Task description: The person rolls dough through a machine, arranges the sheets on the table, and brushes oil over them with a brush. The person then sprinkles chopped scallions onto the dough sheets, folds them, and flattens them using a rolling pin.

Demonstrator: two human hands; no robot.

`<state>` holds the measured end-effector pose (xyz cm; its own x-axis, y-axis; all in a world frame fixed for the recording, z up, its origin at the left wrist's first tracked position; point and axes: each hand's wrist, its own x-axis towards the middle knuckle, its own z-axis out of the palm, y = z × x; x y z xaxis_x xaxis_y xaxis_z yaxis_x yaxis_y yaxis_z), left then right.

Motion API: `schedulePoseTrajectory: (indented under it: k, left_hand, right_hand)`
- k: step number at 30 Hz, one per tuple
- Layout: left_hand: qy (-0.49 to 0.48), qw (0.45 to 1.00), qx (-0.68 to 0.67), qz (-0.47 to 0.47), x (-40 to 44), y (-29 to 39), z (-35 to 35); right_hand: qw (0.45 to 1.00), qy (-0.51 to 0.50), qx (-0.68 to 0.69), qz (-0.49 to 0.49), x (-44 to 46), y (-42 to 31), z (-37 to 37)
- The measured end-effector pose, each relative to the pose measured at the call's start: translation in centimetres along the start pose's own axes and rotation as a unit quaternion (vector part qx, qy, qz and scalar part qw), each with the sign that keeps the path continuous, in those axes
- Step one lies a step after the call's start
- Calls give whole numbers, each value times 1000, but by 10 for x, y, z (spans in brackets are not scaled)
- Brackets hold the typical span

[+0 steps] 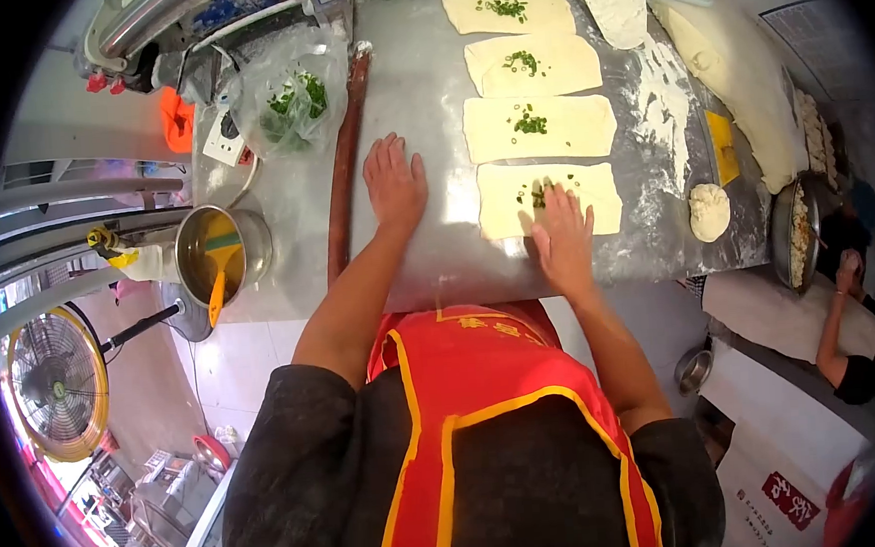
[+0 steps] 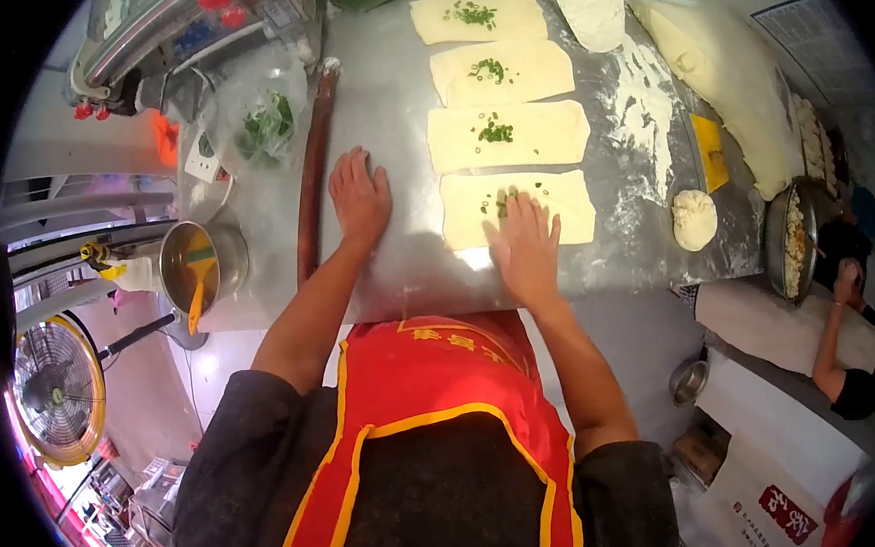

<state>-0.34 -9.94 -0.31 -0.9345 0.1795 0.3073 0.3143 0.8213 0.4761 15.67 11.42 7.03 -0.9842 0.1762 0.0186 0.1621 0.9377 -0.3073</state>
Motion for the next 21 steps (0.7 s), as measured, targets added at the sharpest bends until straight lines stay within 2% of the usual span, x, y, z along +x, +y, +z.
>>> schedulePoseTrajectory:
  k: [4,7,10,13,15,19,21]
  left_hand:
    - [22,1000,-12,9,1,1,1]
    - [27,999,-31,7,2,4,-2]
    - [19,997,-59,37,2,23,-3]
    - [-58,988,-102,97,10,64,11]
    - [-95,977,-69,178,17,93,30]
    - [-148,959,-25,242,31,136,57]
    - [-201,952,-1,231,32,137,61]
  right_hand:
    - [999,34,19,-38,66,10,2]
    - [993,16,-25,-114,103,20,20]
    - [990,-3,-65,-125,115,38,20]
    - [992,14,-68,-108,111,68,15]
    - [994,20,-57,-92,107,80,8]
    - [996,32,-37,-81,114,96,2]
    - [995,49,-5,-91,130,98,-2]
